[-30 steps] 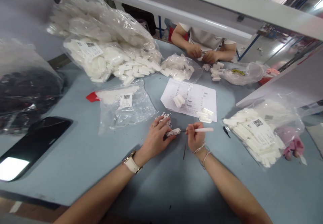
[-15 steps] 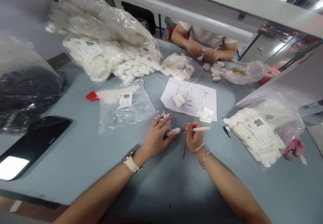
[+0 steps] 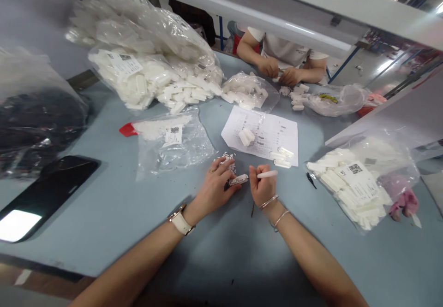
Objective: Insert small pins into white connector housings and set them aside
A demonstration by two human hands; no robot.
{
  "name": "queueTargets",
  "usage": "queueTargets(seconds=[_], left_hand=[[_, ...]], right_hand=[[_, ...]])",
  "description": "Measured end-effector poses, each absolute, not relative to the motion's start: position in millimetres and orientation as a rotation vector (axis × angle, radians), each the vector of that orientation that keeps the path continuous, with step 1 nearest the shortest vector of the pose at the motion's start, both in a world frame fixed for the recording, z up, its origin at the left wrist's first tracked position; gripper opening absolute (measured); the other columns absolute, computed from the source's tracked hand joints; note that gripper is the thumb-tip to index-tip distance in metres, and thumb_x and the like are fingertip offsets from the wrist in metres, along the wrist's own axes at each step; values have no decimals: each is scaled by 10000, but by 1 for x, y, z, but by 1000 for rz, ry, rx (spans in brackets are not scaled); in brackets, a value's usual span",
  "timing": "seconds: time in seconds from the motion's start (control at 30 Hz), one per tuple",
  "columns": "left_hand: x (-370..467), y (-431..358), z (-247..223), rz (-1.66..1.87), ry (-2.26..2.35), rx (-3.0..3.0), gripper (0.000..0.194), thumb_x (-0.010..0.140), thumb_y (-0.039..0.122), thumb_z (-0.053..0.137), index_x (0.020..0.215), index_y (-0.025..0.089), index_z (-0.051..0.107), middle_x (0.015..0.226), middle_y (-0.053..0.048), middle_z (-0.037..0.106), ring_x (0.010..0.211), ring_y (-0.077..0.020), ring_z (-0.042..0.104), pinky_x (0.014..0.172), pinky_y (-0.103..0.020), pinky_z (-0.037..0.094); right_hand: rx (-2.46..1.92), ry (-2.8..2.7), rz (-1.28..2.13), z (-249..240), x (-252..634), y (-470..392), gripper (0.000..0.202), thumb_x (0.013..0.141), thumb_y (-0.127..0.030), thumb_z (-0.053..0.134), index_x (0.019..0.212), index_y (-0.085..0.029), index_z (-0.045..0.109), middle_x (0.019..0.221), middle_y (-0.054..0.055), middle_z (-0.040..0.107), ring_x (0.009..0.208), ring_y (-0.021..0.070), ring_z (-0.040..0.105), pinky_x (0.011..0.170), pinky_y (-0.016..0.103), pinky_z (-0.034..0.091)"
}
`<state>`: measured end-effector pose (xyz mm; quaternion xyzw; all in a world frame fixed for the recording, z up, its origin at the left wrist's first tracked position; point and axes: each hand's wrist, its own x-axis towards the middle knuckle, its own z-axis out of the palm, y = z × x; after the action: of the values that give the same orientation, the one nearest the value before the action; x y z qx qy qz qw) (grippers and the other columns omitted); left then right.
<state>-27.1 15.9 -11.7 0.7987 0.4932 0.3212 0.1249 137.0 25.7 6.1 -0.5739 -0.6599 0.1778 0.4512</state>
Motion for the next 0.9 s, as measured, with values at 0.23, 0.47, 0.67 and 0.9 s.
queueTargets(seconds=[0.23,0.47,0.67,0.9], left_hand=[[-27,16,-11,951,1427,2300,99,780,280,631,758,190,596,1215,-120,591,1257,-314,396,1030,-534,364],[-27,16,-11,932,1443,2306,91,775,274,634,756,195,593,1209,-115,597,1243,-320,407,1018,-535,379],[-27,16,-10,930,1441,2334,95,786,266,628,759,187,581,1214,-120,591,1243,-324,406,1009,-531,389],[-27,16,-11,933,1436,2322,101,788,273,627,756,189,582,1209,-123,594,1247,-324,410,1018,-541,377]], right_hand=[[-1393,-1658,501,-1,141,26,346,857,-498,461,637,-236,406,523,-41,388,465,125,357,494,265,302],[-1296,-1494,623,-13,143,21,293,854,-472,486,687,-241,417,564,-33,444,510,139,458,546,285,381],[-1333,-1547,614,-13,142,24,282,858,-430,483,672,-245,380,543,-50,428,487,127,440,532,277,367],[-1332,-1602,585,-13,142,26,271,869,-415,464,681,-244,367,541,-52,425,489,126,442,538,272,368]])
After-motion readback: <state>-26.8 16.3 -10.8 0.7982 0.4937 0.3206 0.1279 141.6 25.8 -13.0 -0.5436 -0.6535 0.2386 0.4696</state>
